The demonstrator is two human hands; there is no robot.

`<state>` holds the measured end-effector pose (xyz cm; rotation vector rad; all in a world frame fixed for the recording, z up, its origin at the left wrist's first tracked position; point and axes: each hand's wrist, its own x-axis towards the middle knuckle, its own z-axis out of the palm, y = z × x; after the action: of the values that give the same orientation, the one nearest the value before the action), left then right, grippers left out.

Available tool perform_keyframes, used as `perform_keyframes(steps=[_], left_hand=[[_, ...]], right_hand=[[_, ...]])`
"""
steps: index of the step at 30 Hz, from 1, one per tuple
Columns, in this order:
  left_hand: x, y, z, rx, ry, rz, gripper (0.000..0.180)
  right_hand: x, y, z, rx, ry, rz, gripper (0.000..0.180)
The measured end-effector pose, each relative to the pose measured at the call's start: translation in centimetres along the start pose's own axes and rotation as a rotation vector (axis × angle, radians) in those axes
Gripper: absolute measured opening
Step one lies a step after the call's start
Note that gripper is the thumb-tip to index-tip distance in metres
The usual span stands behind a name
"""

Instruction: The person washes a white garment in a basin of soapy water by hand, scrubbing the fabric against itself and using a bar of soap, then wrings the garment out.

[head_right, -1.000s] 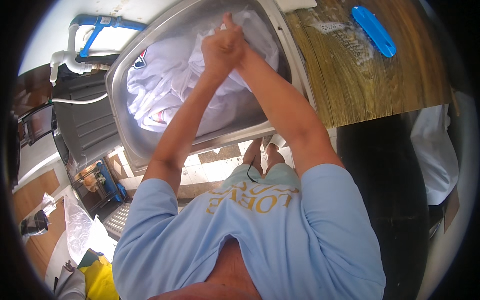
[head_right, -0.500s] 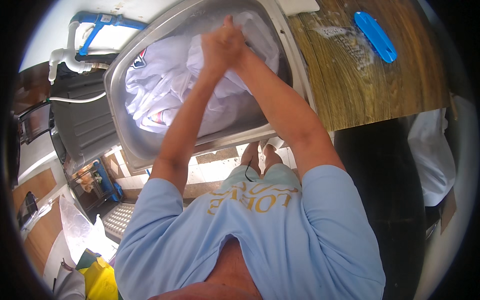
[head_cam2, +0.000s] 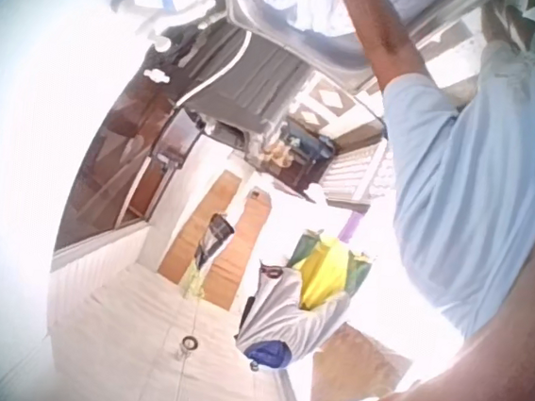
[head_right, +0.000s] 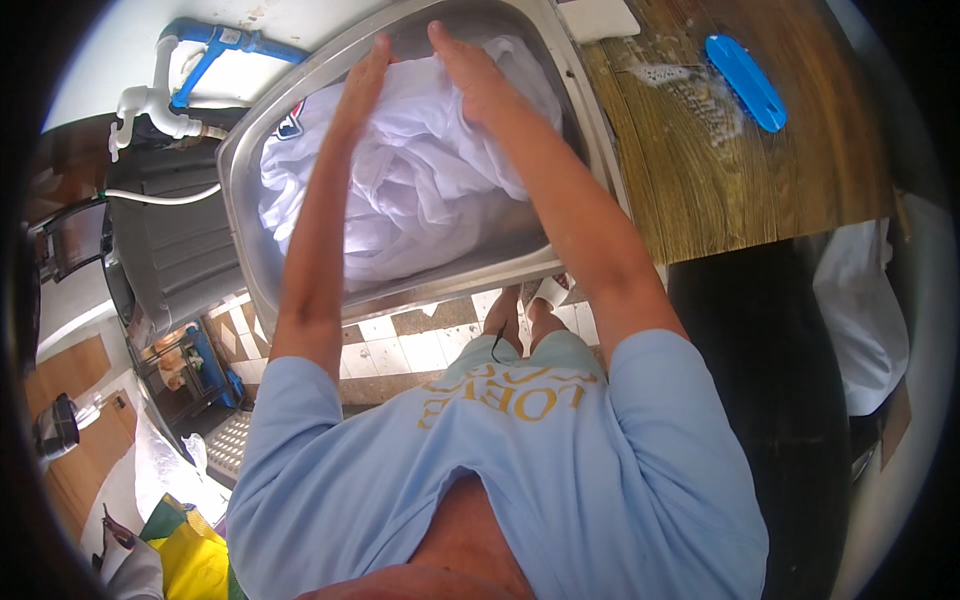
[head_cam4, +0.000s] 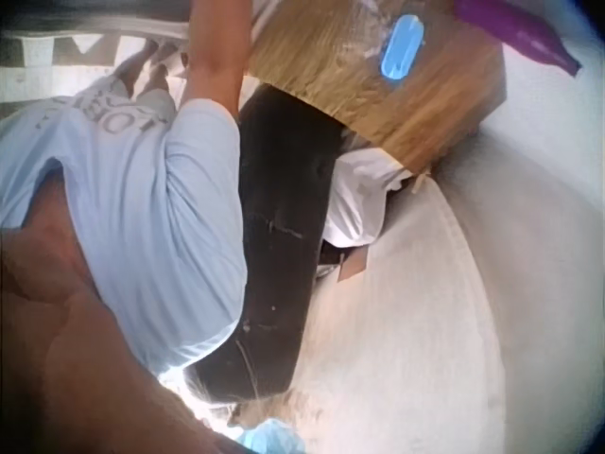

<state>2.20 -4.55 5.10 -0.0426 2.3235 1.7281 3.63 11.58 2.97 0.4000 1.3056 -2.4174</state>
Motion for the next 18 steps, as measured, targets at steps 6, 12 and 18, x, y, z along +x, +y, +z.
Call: perform_keyframes(steps=[6, 12, 18], left_hand=[[-4.3, 1.7, -4.1, -0.103, -0.252, -0.012, 0.029], [-4.5, -0.7, -4.9, -0.630, -0.073, -0.040, 0.026], [-2.7, -2.3, -3.4, -0.651, 0.082, 0.016, 0.030]], right_hand=[[-0.5, -2.4, -1.9, -0.470, -0.512, -0.051, 0.034], [-1.2, -3.3, -3.8, -0.828, -0.569, -0.027, 0.021], [-0.8, -3.8, -3.9, -0.253, -0.432, -0.016, 0.010]])
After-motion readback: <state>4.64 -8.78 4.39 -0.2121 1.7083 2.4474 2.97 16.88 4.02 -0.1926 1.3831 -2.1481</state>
